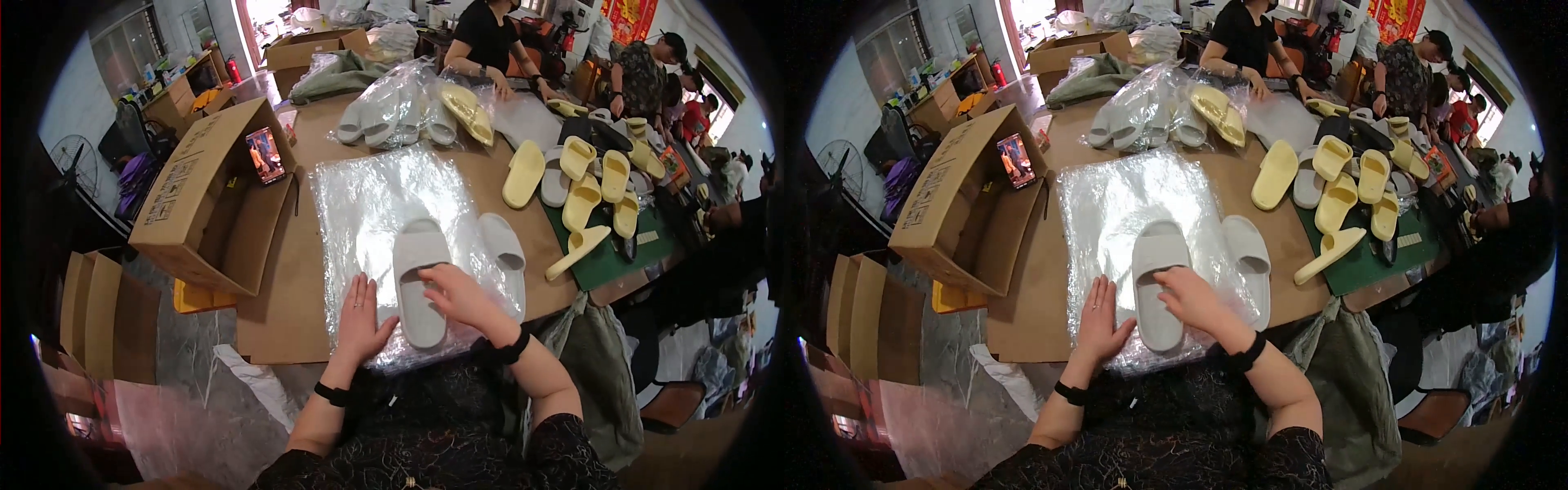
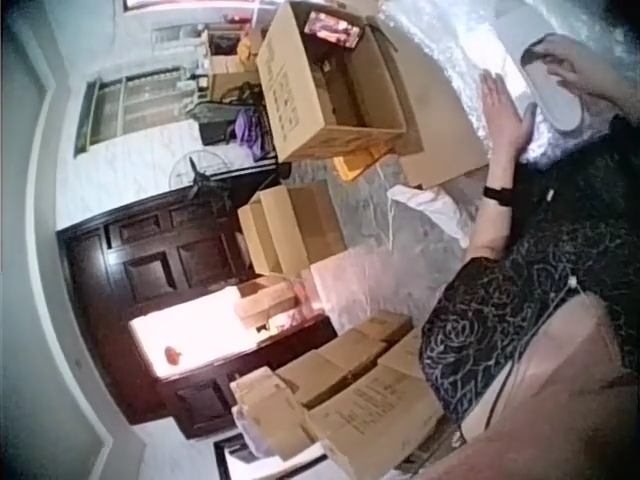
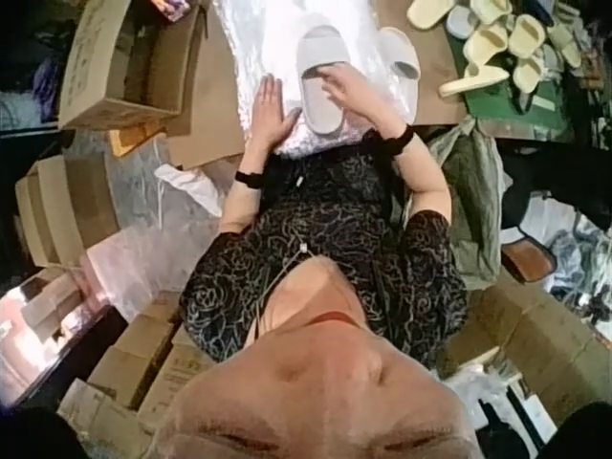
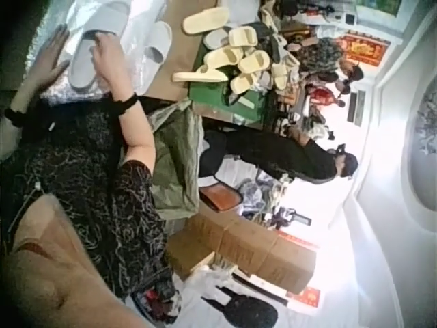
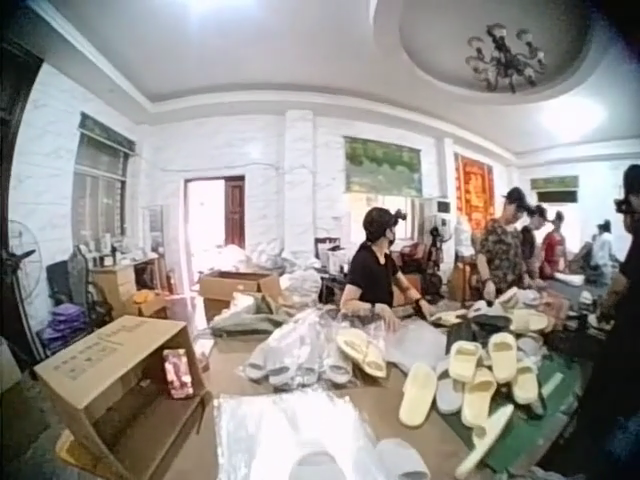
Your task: Packing sandals into plastic bags in a shoe manufacturing environment.
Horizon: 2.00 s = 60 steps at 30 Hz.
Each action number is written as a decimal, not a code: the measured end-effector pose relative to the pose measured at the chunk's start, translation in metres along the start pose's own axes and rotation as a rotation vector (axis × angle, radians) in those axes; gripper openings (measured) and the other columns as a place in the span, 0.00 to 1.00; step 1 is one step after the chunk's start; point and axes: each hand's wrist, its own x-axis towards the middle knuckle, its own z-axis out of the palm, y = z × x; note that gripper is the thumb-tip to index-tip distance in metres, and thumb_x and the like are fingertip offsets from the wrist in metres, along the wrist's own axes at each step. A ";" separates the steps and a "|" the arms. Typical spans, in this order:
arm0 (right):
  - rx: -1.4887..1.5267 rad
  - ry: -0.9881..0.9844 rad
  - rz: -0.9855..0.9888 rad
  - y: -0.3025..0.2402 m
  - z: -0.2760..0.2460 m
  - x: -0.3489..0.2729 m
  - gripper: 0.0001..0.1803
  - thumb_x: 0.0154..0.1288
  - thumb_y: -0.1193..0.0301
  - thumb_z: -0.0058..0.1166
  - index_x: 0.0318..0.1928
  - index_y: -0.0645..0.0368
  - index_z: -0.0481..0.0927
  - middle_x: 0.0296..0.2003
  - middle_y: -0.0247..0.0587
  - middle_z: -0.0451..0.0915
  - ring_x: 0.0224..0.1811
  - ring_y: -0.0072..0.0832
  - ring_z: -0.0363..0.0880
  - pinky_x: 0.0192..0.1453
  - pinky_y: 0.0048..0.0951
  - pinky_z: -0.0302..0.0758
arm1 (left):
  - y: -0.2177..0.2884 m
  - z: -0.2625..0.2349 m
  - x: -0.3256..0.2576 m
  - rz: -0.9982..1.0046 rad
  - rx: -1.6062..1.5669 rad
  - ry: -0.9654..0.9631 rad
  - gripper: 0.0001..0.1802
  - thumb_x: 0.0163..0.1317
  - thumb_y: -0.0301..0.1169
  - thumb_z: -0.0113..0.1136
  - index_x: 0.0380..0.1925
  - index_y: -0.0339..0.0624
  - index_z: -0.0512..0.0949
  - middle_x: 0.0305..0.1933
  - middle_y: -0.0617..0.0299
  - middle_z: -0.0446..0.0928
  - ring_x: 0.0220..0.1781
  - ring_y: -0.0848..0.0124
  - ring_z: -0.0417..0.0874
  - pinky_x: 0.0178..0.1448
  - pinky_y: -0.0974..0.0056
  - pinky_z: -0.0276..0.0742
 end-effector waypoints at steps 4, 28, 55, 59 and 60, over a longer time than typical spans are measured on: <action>-0.127 0.313 0.458 -0.005 -0.032 -0.009 0.10 0.61 0.68 0.65 0.34 0.62 0.82 0.33 0.47 0.82 0.39 0.43 0.81 0.45 0.40 0.76 | -0.007 -0.004 -0.008 -0.027 0.013 0.013 0.48 0.62 0.52 0.62 0.70 0.26 0.59 0.79 0.35 0.51 0.82 0.44 0.48 0.81 0.46 0.48; -0.213 0.463 -0.022 0.000 -0.036 0.043 0.18 0.66 0.77 0.59 0.57 0.62 0.79 0.32 0.42 0.74 0.32 0.31 0.75 0.36 0.29 0.73 | -0.006 -0.002 -0.009 -0.013 0.012 -0.021 0.48 0.66 0.55 0.57 0.71 0.26 0.57 0.78 0.34 0.51 0.82 0.44 0.47 0.81 0.49 0.47; -0.276 -0.114 0.172 -0.004 0.018 0.024 0.28 0.56 0.52 0.67 0.45 0.62 0.80 0.44 0.51 0.77 0.47 0.50 0.78 0.49 0.47 0.76 | -0.007 -0.003 -0.010 0.005 -0.061 0.069 0.36 0.59 0.49 0.62 0.61 0.36 0.72 0.64 0.41 0.72 0.69 0.39 0.63 0.76 0.47 0.57; -0.320 -0.011 0.116 0.023 0.039 0.017 0.21 0.60 0.57 0.64 0.42 0.63 0.80 0.40 0.53 0.78 0.43 0.52 0.78 0.46 0.47 0.76 | -0.005 -0.004 -0.008 0.007 -0.068 -0.019 0.38 0.60 0.50 0.61 0.64 0.33 0.70 0.68 0.38 0.68 0.72 0.39 0.61 0.78 0.47 0.55; -0.272 -0.042 0.199 0.025 0.039 0.017 0.19 0.60 0.59 0.62 0.41 0.64 0.80 0.37 0.54 0.79 0.42 0.53 0.79 0.45 0.47 0.76 | -0.006 -0.002 -0.009 -0.003 -0.033 0.001 0.41 0.61 0.51 0.61 0.66 0.31 0.67 0.70 0.37 0.64 0.75 0.40 0.57 0.79 0.47 0.53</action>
